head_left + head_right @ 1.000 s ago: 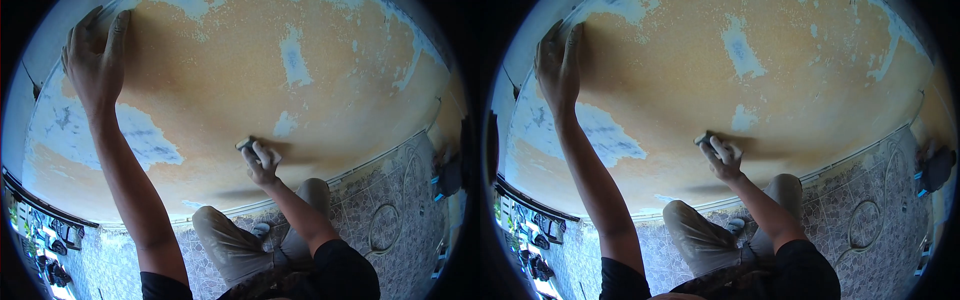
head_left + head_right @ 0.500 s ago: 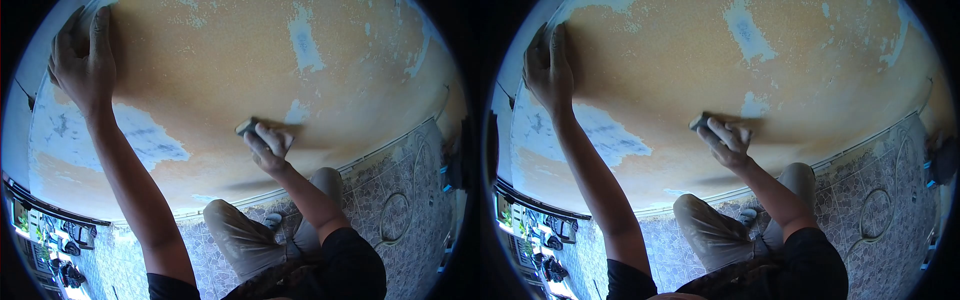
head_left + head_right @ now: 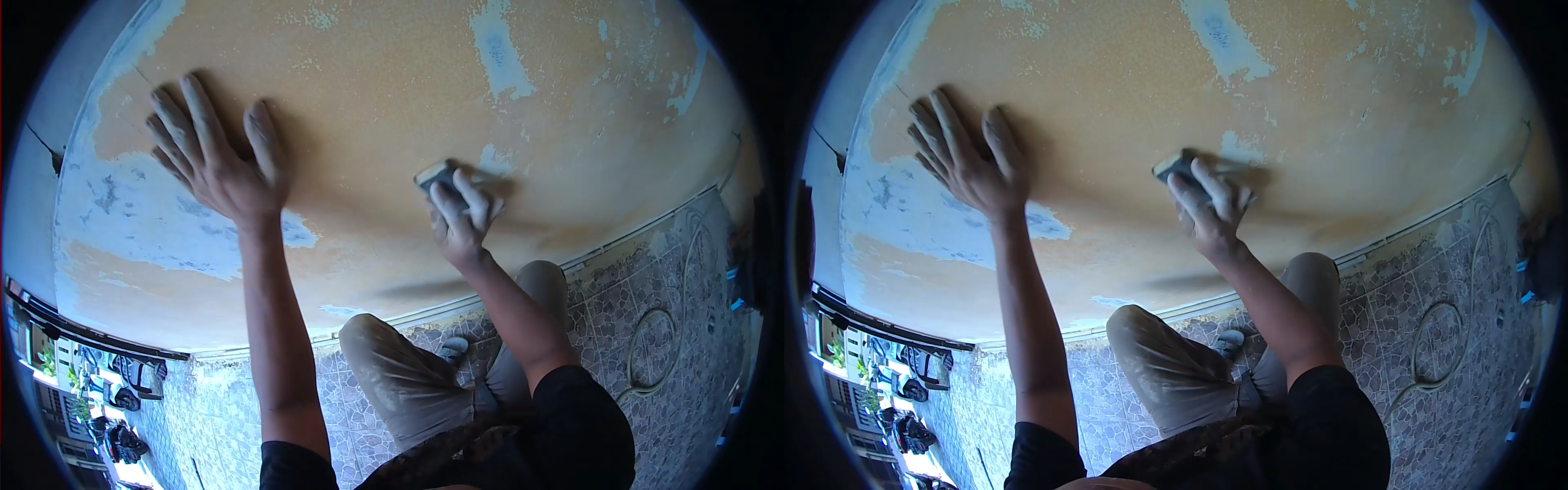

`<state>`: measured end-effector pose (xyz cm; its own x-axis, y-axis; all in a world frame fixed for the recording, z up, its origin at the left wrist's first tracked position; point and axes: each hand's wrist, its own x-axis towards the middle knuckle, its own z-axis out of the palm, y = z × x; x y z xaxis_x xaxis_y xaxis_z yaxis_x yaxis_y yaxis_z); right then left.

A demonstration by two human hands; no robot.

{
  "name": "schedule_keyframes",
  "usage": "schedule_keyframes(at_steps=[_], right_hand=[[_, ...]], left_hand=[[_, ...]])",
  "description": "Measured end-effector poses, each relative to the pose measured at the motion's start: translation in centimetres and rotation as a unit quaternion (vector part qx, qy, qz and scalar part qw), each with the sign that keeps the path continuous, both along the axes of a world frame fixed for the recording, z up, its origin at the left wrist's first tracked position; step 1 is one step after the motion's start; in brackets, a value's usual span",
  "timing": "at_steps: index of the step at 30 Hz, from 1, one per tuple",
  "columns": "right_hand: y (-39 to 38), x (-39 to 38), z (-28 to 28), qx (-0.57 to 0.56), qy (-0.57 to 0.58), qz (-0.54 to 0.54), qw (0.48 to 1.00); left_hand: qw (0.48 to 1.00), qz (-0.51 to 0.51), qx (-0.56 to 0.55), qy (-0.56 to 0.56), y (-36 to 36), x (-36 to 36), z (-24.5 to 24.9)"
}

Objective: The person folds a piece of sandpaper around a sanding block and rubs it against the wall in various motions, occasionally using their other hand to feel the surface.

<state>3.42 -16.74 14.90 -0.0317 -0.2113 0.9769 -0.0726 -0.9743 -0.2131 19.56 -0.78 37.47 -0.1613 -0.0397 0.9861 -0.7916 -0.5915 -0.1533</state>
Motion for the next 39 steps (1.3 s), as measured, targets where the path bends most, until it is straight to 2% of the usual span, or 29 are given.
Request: schedule_keyframes(at_steps=[1, 2, 4, 5, 7, 8, 10, 12, 14, 16, 18, 21, 22, 24, 25, 26, 28, 29, 30, 32, 33, 34, 36, 38, 39], right_hand=[[0.5, -0.3, -3.0, -0.033, 0.047, 0.033, 0.998], [0.8, -1.5, -4.1, -0.033, 0.047, 0.035, 0.998], [0.1, -3.0, -5.2, -0.076, 0.163, 0.044, 0.983], [-0.4, -3.2, -3.8, -0.066, 0.152, 0.006, 0.986], [-1.9, -3.0, 1.5, 0.004, 0.036, -0.006, 0.999], [-3.4, -1.9, 3.7, 0.054, -0.067, 0.044, 0.995], [-4.3, -1.8, 9.6, 0.155, -0.196, 0.059, 0.967], [-4.0, -0.9, 10.5, 0.14, -0.199, 0.031, 0.97], [-1.6, 0.9, 7.0, 0.058, -0.14, 0.07, 0.986], [0.5, 0.3, 1.2, -0.08, 0.022, 0.038, 0.996], [0.5, -1.7, -3.4, -0.208, 0.193, 0.032, 0.958], [-0.9, -3.7, -2.0, -0.196, 0.213, -0.01, 0.957], [-1.4, -3.3, -0.2, -0.118, 0.131, -0.002, 0.984], [-2.8, -2.4, 5.1, 0.014, -0.03, 0.03, 0.999], [-3.1, -2.6, 8.3, 0.024, -0.069, 0.016, 0.997], [-2.7, -2.0, 9.5, 0.09, -0.15, 0.036, 0.984], [-1.2, -0.2, 7.4, 0.122, -0.169, 0.041, 0.977], [-0.7, -0.2, 4.4, 0.017, -0.057, -0.054, 0.997], [-0.4, -0.2, 1.5, -0.07, 0.006, -0.027, 0.997], [0.7, -1.6, -4.0, -0.143, 0.142, 0.037, 0.979], [0.1, -2.7, -5.8, -0.176, 0.206, 0.058, 0.961], [-0.3, -3.7, -5.4, -0.181, 0.242, 0.059, 0.951], [-1.2, -4.2, -3.3, -0.132, 0.182, 0.019, 0.974], [-3.2, -4.0, 1.2, -0.016, 0.026, -0.026, 0.999], [-3.4, -3.9, 4.4, 0.091, -0.03, 0.0, 0.995]], left_hand=[[0.999, 0.022, 0.021, 0.037, 0.3, -0.5, -3.8], [0.995, 0.045, 0.043, 0.076, 1.0, -0.8, -7.9], [0.987, 0.047, 0.102, 0.111, 2.8, -0.7, -16.9], [0.981, 0.047, 0.127, 0.141, 3.8, -1.1, -20.9], [0.972, 0.026, 0.136, 0.189, 4.9, -1.4, -27.4], [0.973, 0.024, 0.134, 0.189, 5.1, -1.6, -29.1], [0.97, 0.018, 0.134, 0.204, 5.4, -1.7, -31.5], [0.969, 0.016, 0.121, 0.215, 5.3, -2.1, -33.0], [0.97, 0.013, 0.102, 0.219, 4.9, -2.4, -35.4], [0.956, 0.014, 0.108, 0.273, 5.0, -3.4, -38.7], [0.952, 0.005, 0.097, 0.29, 4.8, -3.7, -38.7], [0.952, 0.008, 0.111, 0.284, 5.1, -3.3, -39.0], [0.951, 0.006, 0.113, 0.288, 5.1, -3.3, -39.0], [0.946, 0.004, 0.116, 0.301, 5.3, -3.7, -39.3], [0.951, 0.002, 0.112, 0.289, 5.1, -3.6, -39.3], [0.956, 0.0, 0.108, 0.272, 5.0, -3.4, -39.3], [0.959, 0.004, 0.103, 0.263, 4.8, -3.2, -39.4], [0.958, 0.005, 0.104, 0.268, 4.9, -3.3, -39.5], [0.957, 0.006, 0.105, 0.27, 4.9, -3.3, -39.5], [0.957, 0.007, 0.104, 0.27, 5.0, -3.2, -39.5], [0.955, 0.005, 0.108, 0.276, 5.0, -3.3, -39.4], [0.953, 0.004, 0.112, 0.282, 5.2, -3.4, -39.4], [0.955, 0.006, 0.113, 0.273, 5.2, -3.0, -39.2], [0.953, 0.005, 0.123, 0.277, 5.5, -3.7, -39.3], [0.953, 0.01, 0.127, 0.276, 5.5, -3.8, -39.2]])
